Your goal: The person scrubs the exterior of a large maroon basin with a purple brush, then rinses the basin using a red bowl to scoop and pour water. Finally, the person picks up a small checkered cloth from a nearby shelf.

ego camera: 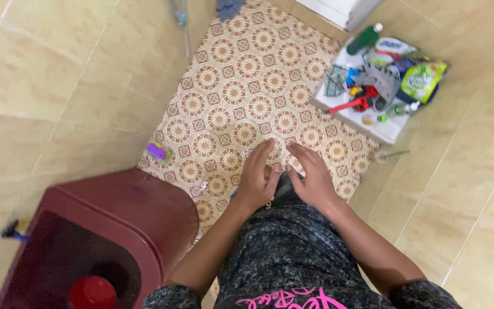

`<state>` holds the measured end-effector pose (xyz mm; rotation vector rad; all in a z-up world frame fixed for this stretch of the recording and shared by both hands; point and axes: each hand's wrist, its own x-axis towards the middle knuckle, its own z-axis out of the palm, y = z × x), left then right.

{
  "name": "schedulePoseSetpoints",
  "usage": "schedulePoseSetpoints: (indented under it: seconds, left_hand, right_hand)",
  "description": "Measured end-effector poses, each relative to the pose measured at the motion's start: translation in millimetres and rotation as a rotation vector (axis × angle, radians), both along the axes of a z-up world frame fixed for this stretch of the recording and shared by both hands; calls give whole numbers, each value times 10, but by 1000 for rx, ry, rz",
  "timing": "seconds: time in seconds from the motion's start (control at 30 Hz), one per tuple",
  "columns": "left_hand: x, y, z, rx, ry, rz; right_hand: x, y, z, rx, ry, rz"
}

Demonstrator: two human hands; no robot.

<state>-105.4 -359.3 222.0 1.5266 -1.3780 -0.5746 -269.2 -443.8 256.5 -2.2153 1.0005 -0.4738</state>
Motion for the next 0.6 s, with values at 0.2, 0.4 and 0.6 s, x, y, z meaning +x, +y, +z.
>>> schedulePoseSetpoints:
  seconds: [0.2,0.4,0.6]
  left_hand:
    - [47,-39,-21,22,36,-171]
    - [42,-178,-101,39,24,-282]
    - [-117,-529,-206,85,-15,-343]
  right_hand:
    - [-150,194,-52,-4,-22,-188]
    - [-300,289,-60,-30,19,-342]
    - [-463,128,-112,-70,13,-463]
